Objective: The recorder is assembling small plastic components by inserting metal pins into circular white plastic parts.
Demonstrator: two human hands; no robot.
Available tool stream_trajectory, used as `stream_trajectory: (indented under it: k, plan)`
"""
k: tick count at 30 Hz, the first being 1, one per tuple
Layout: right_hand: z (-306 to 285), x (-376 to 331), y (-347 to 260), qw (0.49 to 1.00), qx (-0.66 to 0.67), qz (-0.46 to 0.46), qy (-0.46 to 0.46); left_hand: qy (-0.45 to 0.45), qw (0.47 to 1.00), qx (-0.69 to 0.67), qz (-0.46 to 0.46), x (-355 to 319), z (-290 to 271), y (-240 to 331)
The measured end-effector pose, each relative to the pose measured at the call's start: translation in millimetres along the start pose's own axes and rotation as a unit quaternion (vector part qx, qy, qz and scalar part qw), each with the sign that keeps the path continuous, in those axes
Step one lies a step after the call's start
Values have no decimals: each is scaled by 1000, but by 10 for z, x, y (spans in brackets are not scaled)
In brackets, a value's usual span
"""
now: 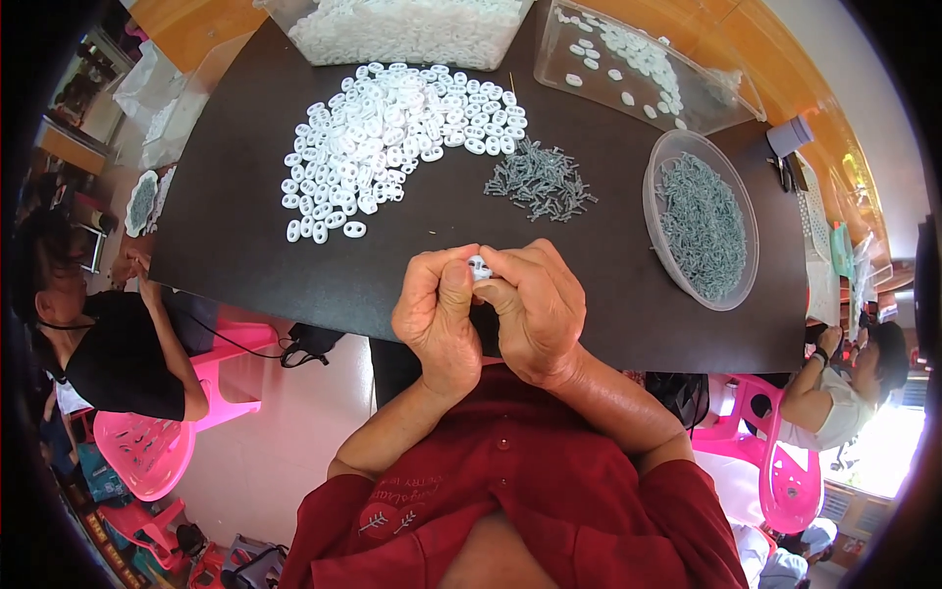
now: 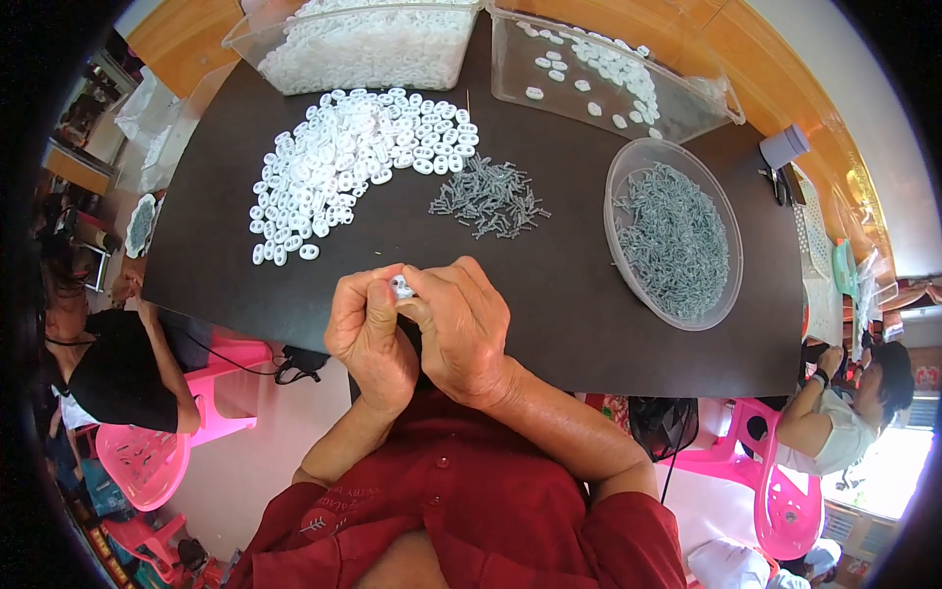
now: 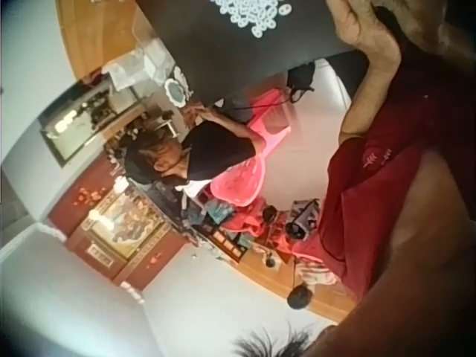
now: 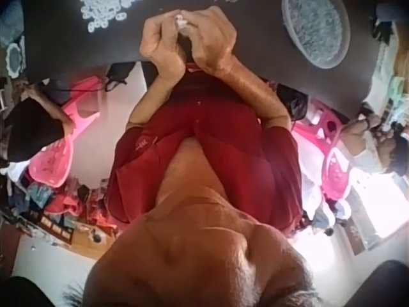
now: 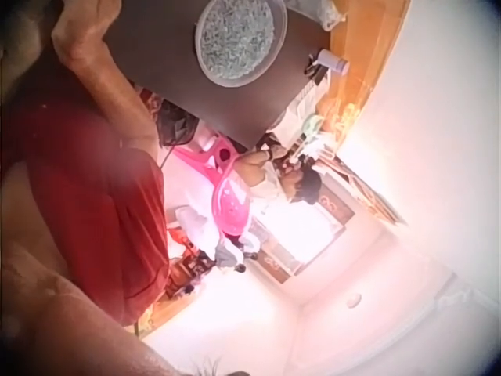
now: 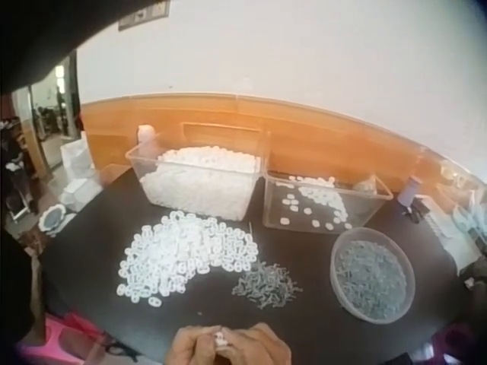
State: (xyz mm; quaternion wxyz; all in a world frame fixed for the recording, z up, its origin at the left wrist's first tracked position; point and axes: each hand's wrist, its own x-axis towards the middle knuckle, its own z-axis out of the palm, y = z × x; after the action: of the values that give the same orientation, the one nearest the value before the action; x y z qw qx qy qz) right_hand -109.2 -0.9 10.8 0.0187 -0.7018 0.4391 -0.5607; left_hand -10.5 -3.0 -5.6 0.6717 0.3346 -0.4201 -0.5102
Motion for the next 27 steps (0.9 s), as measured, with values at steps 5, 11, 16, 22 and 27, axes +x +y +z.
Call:
stream_trajectory:
  k: [5,11,16,22,27]
  plan:
    - [17,69,-134,1000,29,-1,-1,0,997,32,69,-23,-75,93]
    - [-72,101,-221,999,26,36,-8,-65,993,-93,-27,7,-127,237]
    - [-79,101,-261,997,49,54,-3,-66,994,-85,-5,-7,-92,290]
    - [-78,127,-352,992,75,98,0,-61,996,-46,49,-32,-117,267]
    - [-72,111,-296,996,57,67,-11,-58,995,-18,77,-32,-128,238]
